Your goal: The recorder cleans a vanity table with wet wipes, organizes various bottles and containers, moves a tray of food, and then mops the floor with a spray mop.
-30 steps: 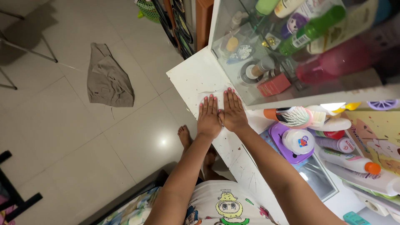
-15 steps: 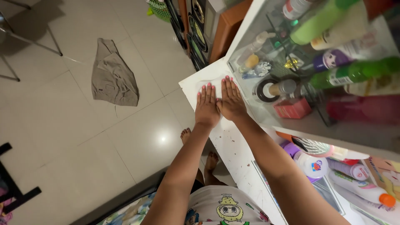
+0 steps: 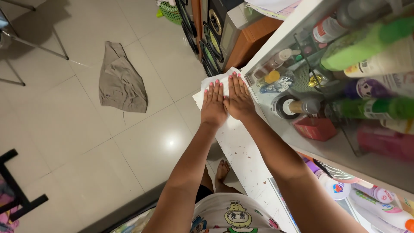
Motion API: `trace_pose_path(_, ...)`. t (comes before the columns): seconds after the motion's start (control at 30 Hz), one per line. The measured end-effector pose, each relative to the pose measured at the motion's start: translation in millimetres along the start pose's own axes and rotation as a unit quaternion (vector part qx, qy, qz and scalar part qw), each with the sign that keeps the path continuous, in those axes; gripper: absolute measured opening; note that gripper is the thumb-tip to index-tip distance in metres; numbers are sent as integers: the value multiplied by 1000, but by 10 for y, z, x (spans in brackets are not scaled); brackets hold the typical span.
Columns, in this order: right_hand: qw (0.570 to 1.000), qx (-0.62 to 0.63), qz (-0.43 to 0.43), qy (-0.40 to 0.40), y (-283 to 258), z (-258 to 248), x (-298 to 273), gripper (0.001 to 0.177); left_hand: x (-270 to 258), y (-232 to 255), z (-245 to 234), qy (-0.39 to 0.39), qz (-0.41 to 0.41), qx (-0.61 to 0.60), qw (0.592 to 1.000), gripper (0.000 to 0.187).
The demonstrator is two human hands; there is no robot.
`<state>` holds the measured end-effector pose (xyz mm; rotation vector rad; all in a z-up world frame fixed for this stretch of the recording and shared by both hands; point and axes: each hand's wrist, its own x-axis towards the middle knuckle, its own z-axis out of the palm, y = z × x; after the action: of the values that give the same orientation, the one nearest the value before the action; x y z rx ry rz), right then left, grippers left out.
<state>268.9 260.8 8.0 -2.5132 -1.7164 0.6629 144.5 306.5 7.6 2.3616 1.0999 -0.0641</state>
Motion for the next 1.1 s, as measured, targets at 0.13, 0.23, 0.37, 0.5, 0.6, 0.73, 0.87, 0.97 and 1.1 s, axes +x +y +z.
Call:
trace_pose_path(0.13,1000,3,-1,13,-30,-9,52,79,74,-52,9,2,3,25,1000,62)
trace_pose_path(0.23,1000,-4,-5,19,-64,-4,59,80,67,-66,8,7,-1,19,1000,63)
trace_pose_path(0.37,1000,-19,7,-3,-158,-32,50,78,-9,-69,-51,3,-41,-8,999,64)
trace_pose_path(0.5,999,-42,-19,6,-234,101,8,78,-145,-145,-33,14,-67,-10,998,65)
trace_pose_path(0.6,998,-40,-36,12,-315,164,-44,78,-255,-193,-61,8,-84,-26,996,66)
trace_pose_path(0.73,997,-57,-47,-6,-394,163,-200,74,-414,-200,-76,17,-99,-48,994,68)
trace_pose_path(0.87,996,-44,-81,19,-351,290,-396,72,-617,-173,-3,9,-93,10,996,67)
trace_pose_path(0.97,995,-45,-92,19,-329,351,-615,72,-829,-120,52,-3,-72,3,997,67)
trace_pose_path(1.1,993,-55,-106,19,-226,497,-1069,71,-1200,-19,280,-23,-47,-6,999,65)
